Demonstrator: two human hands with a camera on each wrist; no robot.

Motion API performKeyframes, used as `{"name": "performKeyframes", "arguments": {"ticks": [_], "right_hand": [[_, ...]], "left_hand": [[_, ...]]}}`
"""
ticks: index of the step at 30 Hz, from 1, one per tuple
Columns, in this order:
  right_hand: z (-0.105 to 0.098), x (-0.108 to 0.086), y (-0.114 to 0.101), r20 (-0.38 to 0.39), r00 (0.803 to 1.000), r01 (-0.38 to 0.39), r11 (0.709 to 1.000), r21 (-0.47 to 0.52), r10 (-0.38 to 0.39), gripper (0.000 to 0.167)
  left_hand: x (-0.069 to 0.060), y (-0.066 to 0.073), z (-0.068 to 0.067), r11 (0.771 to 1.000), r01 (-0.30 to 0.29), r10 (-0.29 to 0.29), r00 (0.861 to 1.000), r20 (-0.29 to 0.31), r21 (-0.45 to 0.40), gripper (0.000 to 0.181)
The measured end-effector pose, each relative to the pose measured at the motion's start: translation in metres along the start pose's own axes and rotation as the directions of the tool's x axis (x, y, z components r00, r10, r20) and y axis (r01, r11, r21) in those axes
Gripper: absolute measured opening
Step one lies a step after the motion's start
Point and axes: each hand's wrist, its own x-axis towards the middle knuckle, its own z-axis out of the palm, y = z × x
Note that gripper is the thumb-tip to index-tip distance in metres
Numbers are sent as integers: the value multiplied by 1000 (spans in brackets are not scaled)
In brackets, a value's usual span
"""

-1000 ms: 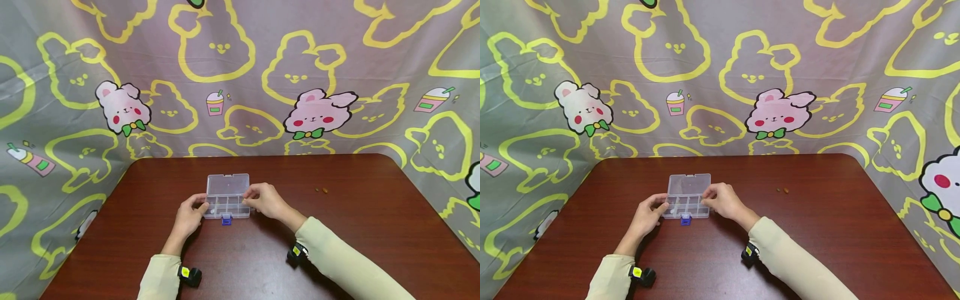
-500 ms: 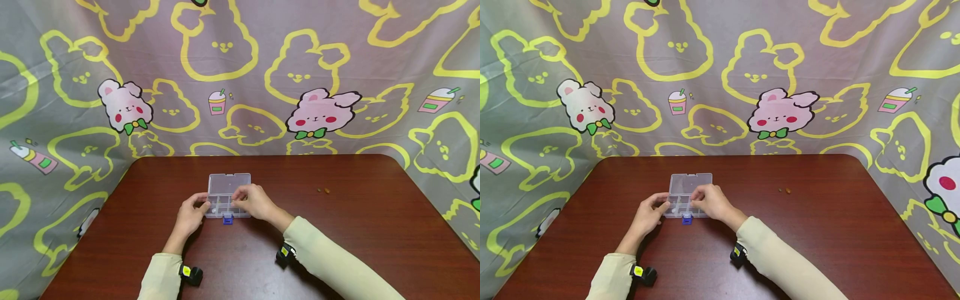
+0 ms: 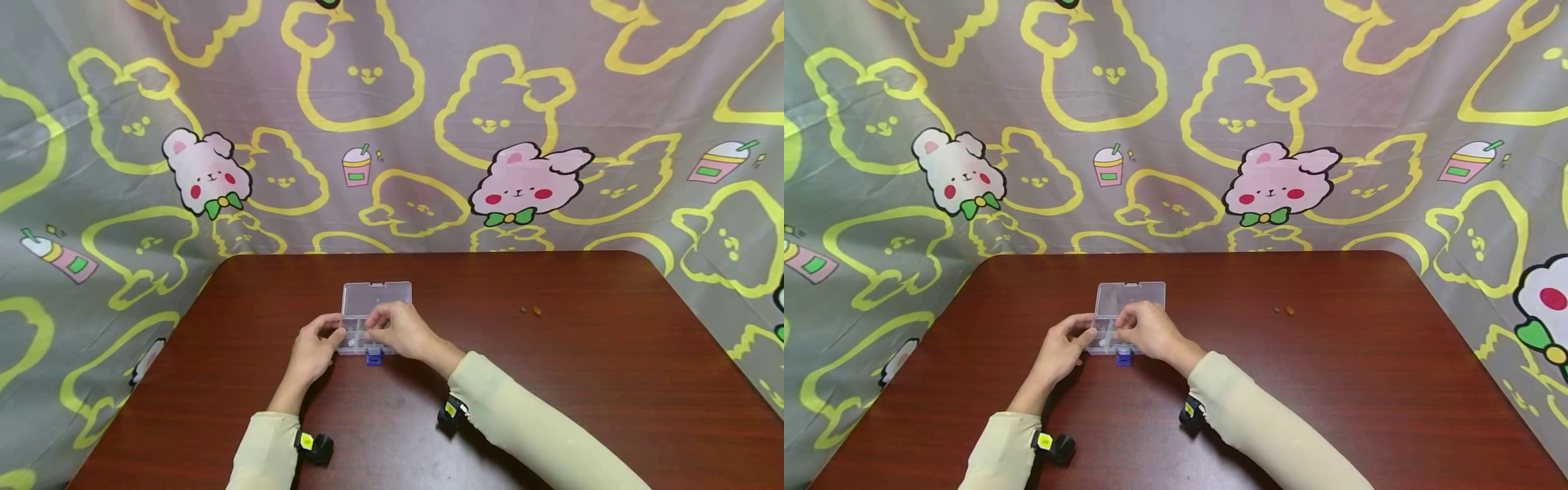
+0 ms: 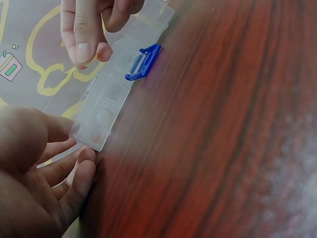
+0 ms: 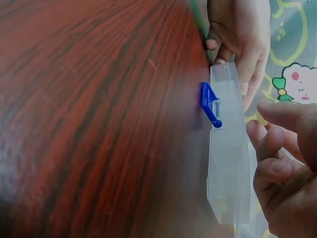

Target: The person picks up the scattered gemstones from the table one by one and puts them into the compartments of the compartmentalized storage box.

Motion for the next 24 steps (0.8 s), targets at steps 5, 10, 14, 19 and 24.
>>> {"name": "performKeyframes", "arguments": {"ticks": [5,10,14,19,24], "right_hand": [[0,0,-1,-1,1000,1,1000,-3,-1,11],[-1,-1,-1,-5,1000,11,1000,-15,-11,11],[-4,-4,1,-19,1000,15,999,-32,-16,10],[-10,-8,6,-38,999,-9,1000,-11,9,10],[-21,-13,10,-42,999,-22,1000,13,23,7]], "left_hand": [[0,1,0,1000,2,-2,1000,2,-5,29],[-1,1,0,1000,10,-10,1000,-2,-11,28],[-1,0,1,1000,0,0,1000,-7,-12,29],[0,-1,1,1000,-17,16,1000,-10,-8,29],[-1,-2,1,1000,-1,1,1000,-9,-6,29]]}}
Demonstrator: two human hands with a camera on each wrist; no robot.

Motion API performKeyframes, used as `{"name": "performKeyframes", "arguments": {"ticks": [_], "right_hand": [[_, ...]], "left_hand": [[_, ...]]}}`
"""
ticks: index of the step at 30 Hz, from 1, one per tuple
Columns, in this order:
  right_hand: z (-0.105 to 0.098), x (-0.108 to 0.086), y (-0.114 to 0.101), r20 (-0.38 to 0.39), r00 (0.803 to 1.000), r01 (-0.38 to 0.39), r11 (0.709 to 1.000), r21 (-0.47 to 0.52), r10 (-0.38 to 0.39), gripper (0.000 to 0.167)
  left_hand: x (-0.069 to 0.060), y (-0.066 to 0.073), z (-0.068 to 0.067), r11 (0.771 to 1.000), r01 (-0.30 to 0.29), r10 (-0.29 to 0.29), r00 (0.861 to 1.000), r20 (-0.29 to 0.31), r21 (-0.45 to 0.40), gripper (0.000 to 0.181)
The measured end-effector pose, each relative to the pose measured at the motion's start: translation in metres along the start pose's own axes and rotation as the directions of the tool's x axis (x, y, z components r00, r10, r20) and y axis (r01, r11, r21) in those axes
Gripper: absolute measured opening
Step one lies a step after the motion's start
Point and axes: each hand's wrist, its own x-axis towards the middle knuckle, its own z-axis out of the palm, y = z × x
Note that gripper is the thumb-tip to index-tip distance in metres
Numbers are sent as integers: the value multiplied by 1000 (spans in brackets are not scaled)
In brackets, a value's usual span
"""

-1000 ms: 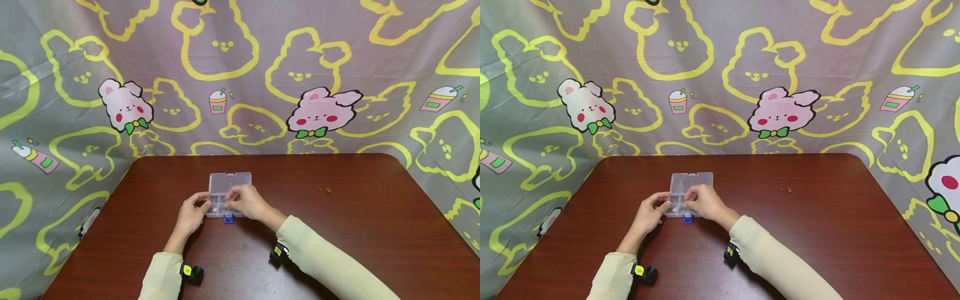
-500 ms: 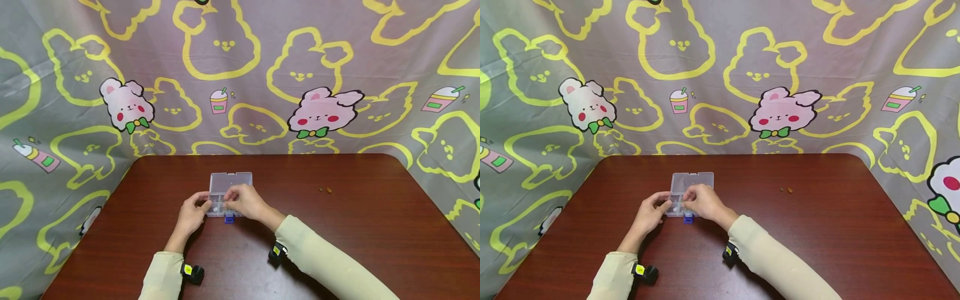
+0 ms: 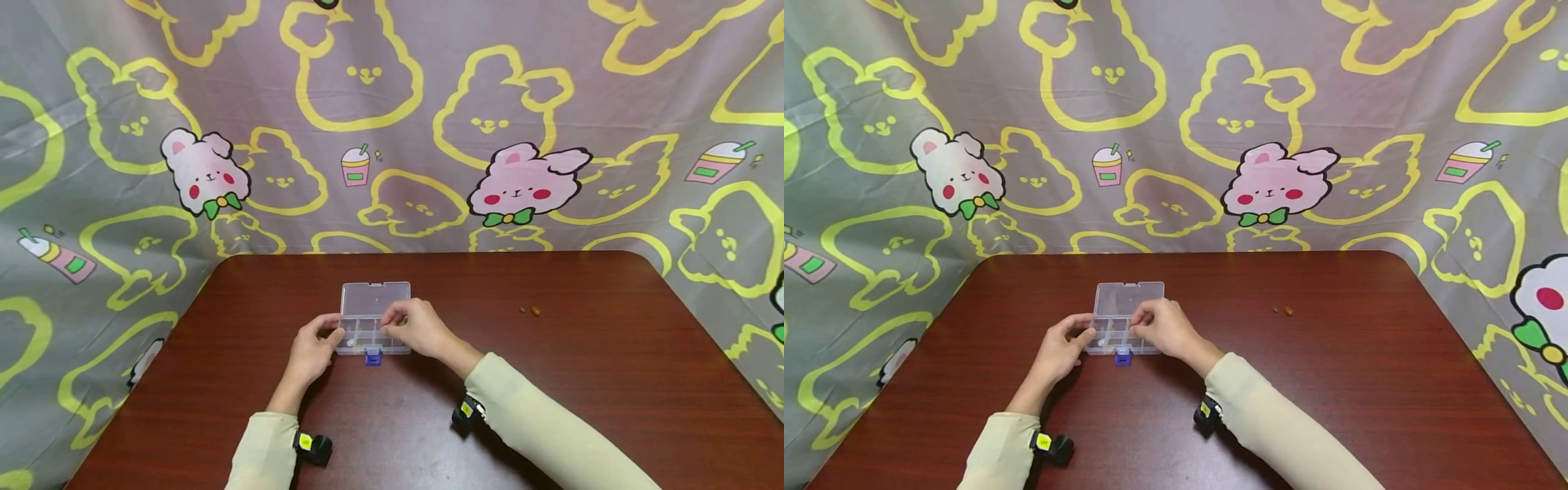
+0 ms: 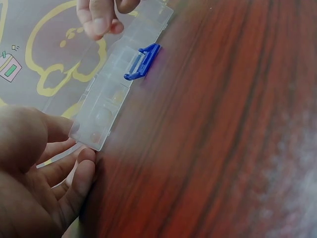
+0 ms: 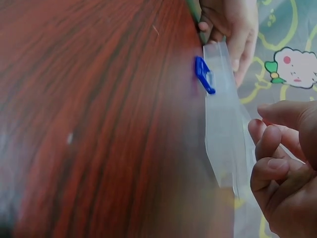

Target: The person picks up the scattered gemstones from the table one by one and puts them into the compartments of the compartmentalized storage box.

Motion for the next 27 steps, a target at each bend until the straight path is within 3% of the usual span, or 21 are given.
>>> {"name": "performKeyframes", "arguments": {"ticks": [9,27], "right_hand": [[-22,-13,13,-19,999,-45,997,66,47,4],[-81,-57,51,-80,983,-169,985,-16,168,6]], "left_hand": [[0,0,0,1000,-17,17,1000,-6,5,29],[1,-1,1,1000,-18,18,1000,6,8,30]]}}
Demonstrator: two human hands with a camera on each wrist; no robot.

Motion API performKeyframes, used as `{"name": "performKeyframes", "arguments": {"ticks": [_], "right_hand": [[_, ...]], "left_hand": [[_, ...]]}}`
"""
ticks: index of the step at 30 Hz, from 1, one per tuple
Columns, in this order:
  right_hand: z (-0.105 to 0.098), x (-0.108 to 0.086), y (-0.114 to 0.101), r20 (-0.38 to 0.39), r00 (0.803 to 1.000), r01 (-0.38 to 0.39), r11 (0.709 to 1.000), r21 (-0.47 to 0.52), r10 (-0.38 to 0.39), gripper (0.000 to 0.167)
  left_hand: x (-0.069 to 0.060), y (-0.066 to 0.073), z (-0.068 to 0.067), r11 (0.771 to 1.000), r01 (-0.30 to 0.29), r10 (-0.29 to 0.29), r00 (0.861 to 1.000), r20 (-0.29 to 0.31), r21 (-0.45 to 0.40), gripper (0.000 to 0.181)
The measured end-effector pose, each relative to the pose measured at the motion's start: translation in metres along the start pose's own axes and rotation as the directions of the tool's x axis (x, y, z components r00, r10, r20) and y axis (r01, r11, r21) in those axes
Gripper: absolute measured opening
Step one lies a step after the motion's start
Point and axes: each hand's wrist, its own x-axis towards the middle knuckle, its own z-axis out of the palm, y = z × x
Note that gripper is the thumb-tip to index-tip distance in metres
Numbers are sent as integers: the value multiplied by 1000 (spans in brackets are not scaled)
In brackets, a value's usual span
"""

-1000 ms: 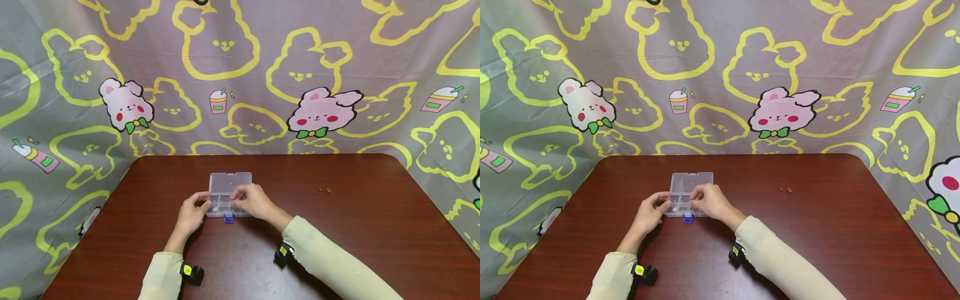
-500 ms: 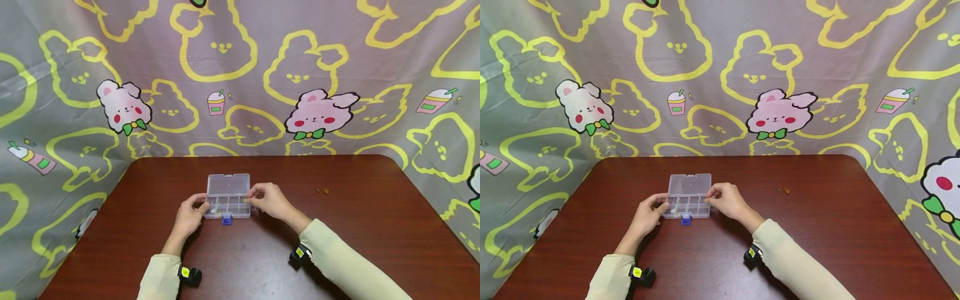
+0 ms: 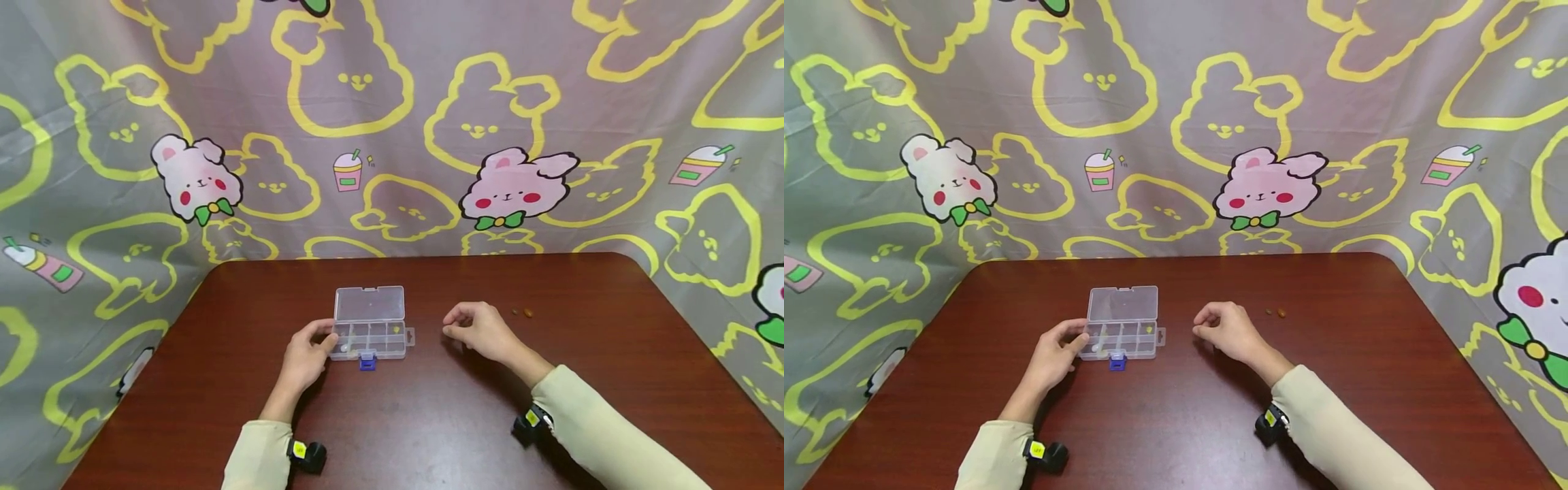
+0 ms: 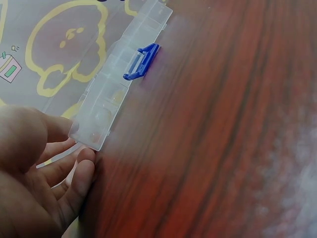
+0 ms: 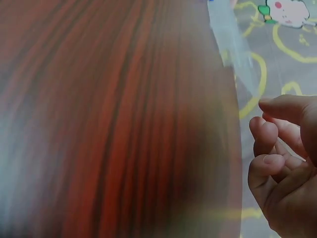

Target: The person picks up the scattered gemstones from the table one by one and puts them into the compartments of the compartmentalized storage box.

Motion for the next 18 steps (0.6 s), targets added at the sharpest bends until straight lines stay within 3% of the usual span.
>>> {"name": "performKeyframes", "arguments": {"ticks": [18], "right_hand": [[-72,-35,47,-78,995,-64,990,-124,55,11]], "left_hand": [[0,-1,0,1000,6,-6,1000,-6,9,30]]}}
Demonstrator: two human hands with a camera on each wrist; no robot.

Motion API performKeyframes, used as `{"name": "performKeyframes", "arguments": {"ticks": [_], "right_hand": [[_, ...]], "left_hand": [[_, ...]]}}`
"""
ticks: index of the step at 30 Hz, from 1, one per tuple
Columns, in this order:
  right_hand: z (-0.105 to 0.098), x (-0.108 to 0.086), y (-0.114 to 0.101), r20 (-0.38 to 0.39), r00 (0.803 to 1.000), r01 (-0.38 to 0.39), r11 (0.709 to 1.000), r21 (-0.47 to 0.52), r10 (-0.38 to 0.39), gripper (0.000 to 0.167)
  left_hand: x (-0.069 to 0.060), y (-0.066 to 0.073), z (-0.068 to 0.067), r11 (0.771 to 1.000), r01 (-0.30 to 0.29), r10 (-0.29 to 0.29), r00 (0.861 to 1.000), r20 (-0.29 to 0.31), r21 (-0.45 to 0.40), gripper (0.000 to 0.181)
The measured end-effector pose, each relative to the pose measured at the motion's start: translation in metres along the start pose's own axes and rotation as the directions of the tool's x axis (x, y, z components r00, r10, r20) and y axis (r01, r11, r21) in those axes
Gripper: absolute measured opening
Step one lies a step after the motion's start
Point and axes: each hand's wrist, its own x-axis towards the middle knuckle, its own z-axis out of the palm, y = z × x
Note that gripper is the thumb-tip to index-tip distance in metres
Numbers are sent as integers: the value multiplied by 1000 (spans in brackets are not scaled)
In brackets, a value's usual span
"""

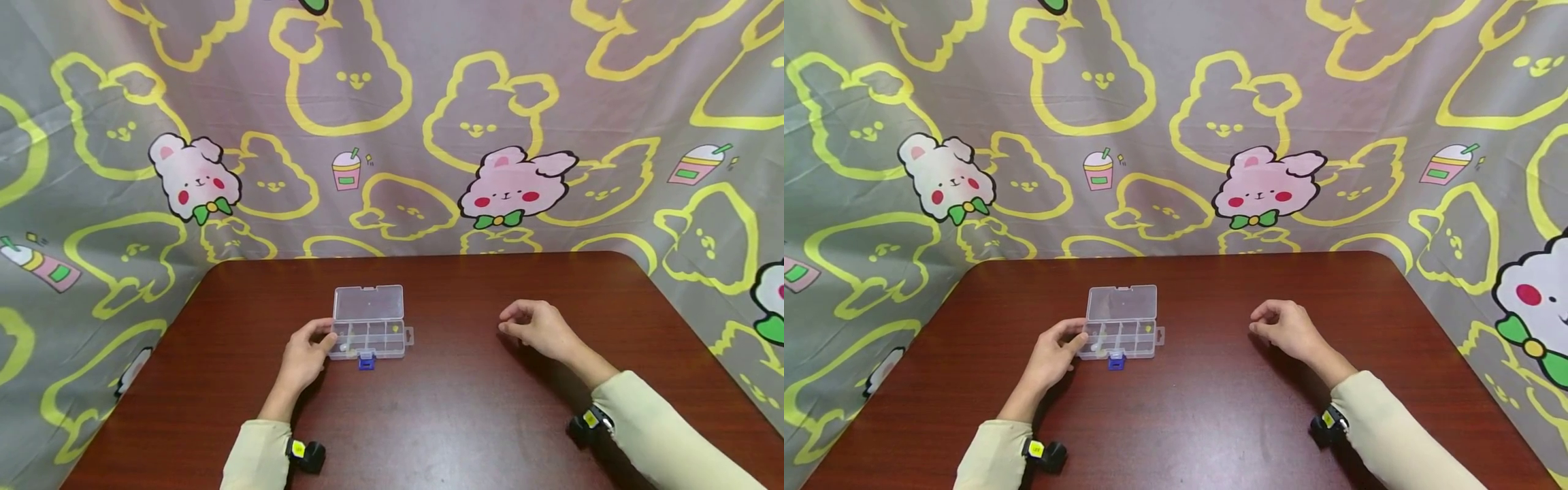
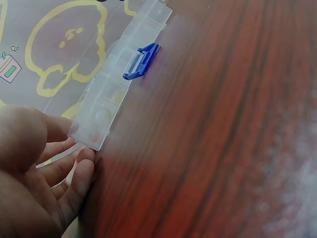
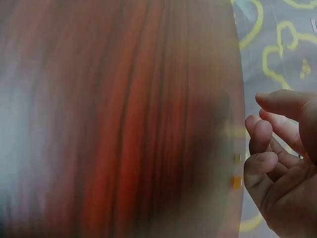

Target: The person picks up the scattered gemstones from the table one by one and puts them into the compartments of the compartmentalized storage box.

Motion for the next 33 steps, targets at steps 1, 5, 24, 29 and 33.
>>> {"name": "performKeyframes", "arguments": {"ticks": [1,5,24,29,33], "right_hand": [[-4,-1,3,-5,1000,-4,1000,-11,4,12],[-18,-4,13,-24,999,-23,998,-52,22,15],[-42,7,37,-32,996,-90,992,-93,87,23],[-40,9,39,-26,995,-97,989,-107,95,24],[-39,11,39,-23,995,-97,989,-115,95,24]], "left_hand": [[0,0,0,1000,1,-1,1000,-1,0,30],[0,1,-1,1000,0,0,1000,0,5,30],[1,1,0,1000,1,-1,1000,6,-17,29],[1,1,0,1000,3,-2,1000,9,-17,29],[0,1,0,1000,-4,4,1000,5,-14,29]]}}
